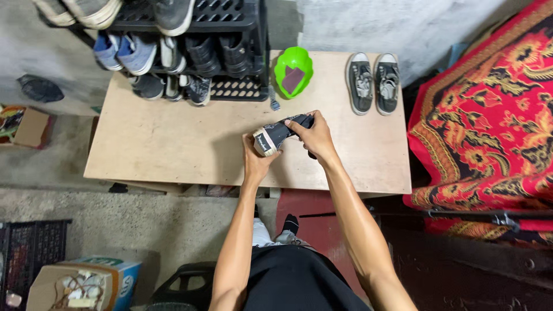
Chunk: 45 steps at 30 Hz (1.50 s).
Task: The person takes a sneaker from a shoe rack, pulls the laces out of the eyelets to unlace it, then threads the laces back through the eyelets and ties them. They place the finished sneaker back on the shoe rack.
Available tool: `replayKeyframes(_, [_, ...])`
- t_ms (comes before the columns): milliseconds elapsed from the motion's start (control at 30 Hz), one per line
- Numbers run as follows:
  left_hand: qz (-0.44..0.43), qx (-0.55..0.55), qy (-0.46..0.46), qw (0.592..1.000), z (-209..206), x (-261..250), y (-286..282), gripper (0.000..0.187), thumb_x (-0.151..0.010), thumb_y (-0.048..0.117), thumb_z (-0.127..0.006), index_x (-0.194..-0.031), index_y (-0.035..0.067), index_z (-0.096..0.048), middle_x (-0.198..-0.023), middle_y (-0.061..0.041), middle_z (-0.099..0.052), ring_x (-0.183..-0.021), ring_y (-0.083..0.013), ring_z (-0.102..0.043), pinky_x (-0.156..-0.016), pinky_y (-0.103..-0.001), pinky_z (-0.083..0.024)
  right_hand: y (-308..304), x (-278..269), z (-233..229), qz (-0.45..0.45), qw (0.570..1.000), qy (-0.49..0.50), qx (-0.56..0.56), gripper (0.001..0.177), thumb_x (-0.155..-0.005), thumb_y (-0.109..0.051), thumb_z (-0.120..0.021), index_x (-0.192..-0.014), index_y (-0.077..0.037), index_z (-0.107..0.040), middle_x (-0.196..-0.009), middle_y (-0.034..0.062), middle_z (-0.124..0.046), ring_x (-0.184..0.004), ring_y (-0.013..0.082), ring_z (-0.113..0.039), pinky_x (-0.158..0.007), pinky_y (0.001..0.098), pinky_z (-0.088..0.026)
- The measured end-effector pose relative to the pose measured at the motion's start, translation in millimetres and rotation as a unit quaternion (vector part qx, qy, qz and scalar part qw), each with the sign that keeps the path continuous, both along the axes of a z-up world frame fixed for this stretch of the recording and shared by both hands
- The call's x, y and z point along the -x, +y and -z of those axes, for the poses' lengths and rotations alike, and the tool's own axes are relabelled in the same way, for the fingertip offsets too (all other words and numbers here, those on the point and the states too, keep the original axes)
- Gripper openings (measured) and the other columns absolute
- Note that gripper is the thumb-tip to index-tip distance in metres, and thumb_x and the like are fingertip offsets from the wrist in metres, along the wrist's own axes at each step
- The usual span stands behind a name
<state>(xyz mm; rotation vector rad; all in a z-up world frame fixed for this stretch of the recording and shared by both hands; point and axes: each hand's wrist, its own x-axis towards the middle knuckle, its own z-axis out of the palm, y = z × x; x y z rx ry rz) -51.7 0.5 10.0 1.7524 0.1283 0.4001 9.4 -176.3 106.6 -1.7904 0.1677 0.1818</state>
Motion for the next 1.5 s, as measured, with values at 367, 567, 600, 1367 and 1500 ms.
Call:
replayKeyframes(367, [-0.094,-0.18,-0.097,0.974,7,-9,78,0.09,-0.063,0.007,-0.1,-0.135,0.005,-0.046,-0.129,-0.019,-0.05,-0.119,-0.0342,-0.058,-0.097,-0.043,-0.054,94,-8,-52,-0.214,0.975,0.055,0.003,0.043,-0.075,-0.026,-0.087,-0.107,-0.004,-0.069,-0.076,0.003,-0.069,-0.053,0.0108,-0.063,-0.042,0.0266,-0.051])
replayKeyframes(567, [-0.02,-0.087,0.005,0.996,11,-19,146,0.107,-0.064,0.013,-0.099,-0.146,0.004,-0.031,-0.14,-0.022,-0.043,-0.123,-0.0342,-0.053,-0.096,-0.045,-0.051,155,-35,-31,-0.297,0.951,-0.002,0.085,0.053,-0.072,-0.015,-0.088,-0.119,-0.003,-0.067,-0.091,0.0109,-0.078,-0.07,0.019,-0.074,-0.055,0.032,-0.061])
replayKeyframes(600, [0.007,-0.084,0.056,0.995,10,-19,160,0.113,-0.062,0.014,-0.1,-0.148,0.003,-0.028,-0.142,-0.024,-0.04,-0.123,-0.0359,-0.049,-0.095,-0.046,-0.049,164,-40,-25,-0.305,0.945,-0.012,0.116,0.055,-0.071,-0.014,-0.088,-0.121,-0.003,-0.067,-0.093,0.0134,-0.078,-0.071,0.0239,-0.074,-0.058,0.0346,-0.062])
replayKeyframes(1367, [0.171,-0.048,0.217,0.96,101,-142,231,0.067,-0.089,0.009,-0.069,-0.152,0.011,-0.044,-0.143,-0.017,-0.06,-0.134,-0.0289,-0.058,-0.108,-0.038,-0.047,269,-152,158,-0.123,0.905,-0.216,0.346,0.039,-0.084,-0.012,-0.079,-0.116,-0.004,-0.058,-0.118,0.0183,-0.065,-0.095,0.0452,-0.066,-0.076,0.0522,-0.054])
replayKeyframes(1500, [0.152,-0.051,0.242,0.957,111,-159,230,0.066,-0.09,0.011,-0.069,-0.152,0.014,-0.046,-0.142,-0.016,-0.063,-0.13,-0.0286,-0.061,-0.107,-0.039,-0.049,270,-172,169,-0.133,0.897,-0.216,0.361,0.036,-0.088,-0.012,-0.077,-0.119,-0.007,-0.058,-0.118,0.0179,-0.065,-0.094,0.0438,-0.068,-0.079,0.0509,-0.055])
